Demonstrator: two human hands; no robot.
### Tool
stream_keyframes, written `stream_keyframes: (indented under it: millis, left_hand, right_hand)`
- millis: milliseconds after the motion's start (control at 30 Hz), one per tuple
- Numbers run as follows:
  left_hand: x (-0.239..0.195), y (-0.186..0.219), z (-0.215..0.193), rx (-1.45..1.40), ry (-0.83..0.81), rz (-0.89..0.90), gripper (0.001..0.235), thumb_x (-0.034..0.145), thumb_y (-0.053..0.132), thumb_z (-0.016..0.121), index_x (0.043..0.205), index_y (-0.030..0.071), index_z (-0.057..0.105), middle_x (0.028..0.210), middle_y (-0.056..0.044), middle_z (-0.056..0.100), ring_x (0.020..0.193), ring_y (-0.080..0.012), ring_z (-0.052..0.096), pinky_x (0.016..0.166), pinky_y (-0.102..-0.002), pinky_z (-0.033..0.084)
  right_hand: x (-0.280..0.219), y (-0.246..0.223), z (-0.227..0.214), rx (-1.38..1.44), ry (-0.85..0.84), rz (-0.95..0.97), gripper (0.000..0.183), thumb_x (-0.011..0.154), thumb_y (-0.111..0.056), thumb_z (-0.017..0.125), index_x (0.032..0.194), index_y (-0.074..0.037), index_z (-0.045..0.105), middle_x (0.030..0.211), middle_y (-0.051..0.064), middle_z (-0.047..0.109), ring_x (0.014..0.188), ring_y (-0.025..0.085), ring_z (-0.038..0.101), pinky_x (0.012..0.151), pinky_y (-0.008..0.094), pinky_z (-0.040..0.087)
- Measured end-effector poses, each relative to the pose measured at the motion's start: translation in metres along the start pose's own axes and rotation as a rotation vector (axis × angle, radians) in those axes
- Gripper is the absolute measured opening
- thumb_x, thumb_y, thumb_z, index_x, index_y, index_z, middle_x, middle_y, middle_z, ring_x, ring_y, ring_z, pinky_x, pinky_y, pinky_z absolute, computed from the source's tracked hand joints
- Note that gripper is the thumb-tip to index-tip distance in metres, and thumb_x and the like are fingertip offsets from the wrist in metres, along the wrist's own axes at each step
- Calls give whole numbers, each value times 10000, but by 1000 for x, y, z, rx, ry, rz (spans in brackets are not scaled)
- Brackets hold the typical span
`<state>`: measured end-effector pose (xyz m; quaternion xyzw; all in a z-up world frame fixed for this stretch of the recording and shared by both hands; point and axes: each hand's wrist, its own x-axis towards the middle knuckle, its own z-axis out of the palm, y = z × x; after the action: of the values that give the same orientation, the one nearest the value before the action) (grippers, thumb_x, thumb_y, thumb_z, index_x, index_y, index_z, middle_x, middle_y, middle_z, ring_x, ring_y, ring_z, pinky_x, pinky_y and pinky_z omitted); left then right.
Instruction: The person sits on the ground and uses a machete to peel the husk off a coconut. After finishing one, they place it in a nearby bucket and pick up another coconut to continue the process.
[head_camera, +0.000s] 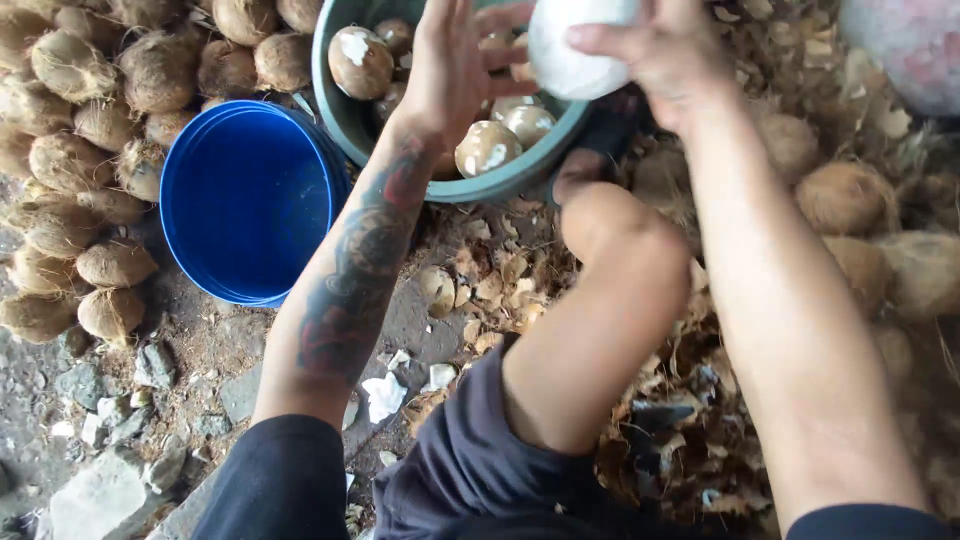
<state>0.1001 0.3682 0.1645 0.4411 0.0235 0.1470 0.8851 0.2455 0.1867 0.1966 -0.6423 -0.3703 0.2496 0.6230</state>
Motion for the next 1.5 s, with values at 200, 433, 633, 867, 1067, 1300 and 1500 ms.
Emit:
stream_keyframes:
  millis: [200,433,633,867,1067,1300,1500]
  left_hand:
    - [-20,-7,-43,115,383,-384,1207,608,827,398,1675,279,264,1297,-218,595,997,-387,639,847,-510,507]
    - [-10,-71,-74,143,421,-574,1119,664,817,354,1673,338,284,1381,-212,626,991,-377,708,836,-527,585]
    - [-9,-78,-82,211,380,-653,1076,667,837,331,1658,425,245,1570,-217,549,1078,-442,746,888,-501,616]
    - [-13,-58,-77,284,375,-658,1006,731,788,342,1582,264,463,1420,-171,667,994,-329,767,682,-399,615]
    - [-12,-31,-47,328,306,-571,843,824,708,363,1384,146,646,1328,-170,695,1003,-286,755,753,-398,633]
    - [12,-29,63,432,1,-467,830,794,710,458,1384,159,649,1384,-142,717,1111,-283,775,883,-397,598]
    - [10,-70,194,252,-265,-330,535,941,499,565,1352,163,626,1260,-118,773,1016,-247,821,762,-328,648]
  right_hand:
    - [45,75,52,-396,-98,527,876,667,-288,954,1423,-168,528,1477,117,565,1338,335,560,1033,528,546]
    - [38,94,68,-780,-309,596,975,778,-395,905,1585,-195,396,1509,187,450,1360,418,501,1093,590,419]
    - [32,130,59,-985,-399,500,929,890,-430,796,1602,-80,311,1522,217,350,1399,436,416,1172,597,371]
    - [26,138,34,-931,-345,359,587,957,-196,728,1440,81,543,1539,238,451,1391,417,497,1217,522,341]
    - [11,100,-1,-909,-138,285,344,1004,-236,688,1270,-18,682,1429,202,555,1319,362,548,1158,492,388]
    - [-95,23,-119,-468,415,-42,112,1034,-134,720,1134,-93,752,1128,38,770,1037,126,719,933,263,574]
    - [-327,-22,-197,-390,765,234,100,1171,-157,632,1193,-66,668,1132,103,766,904,153,769,774,222,618]
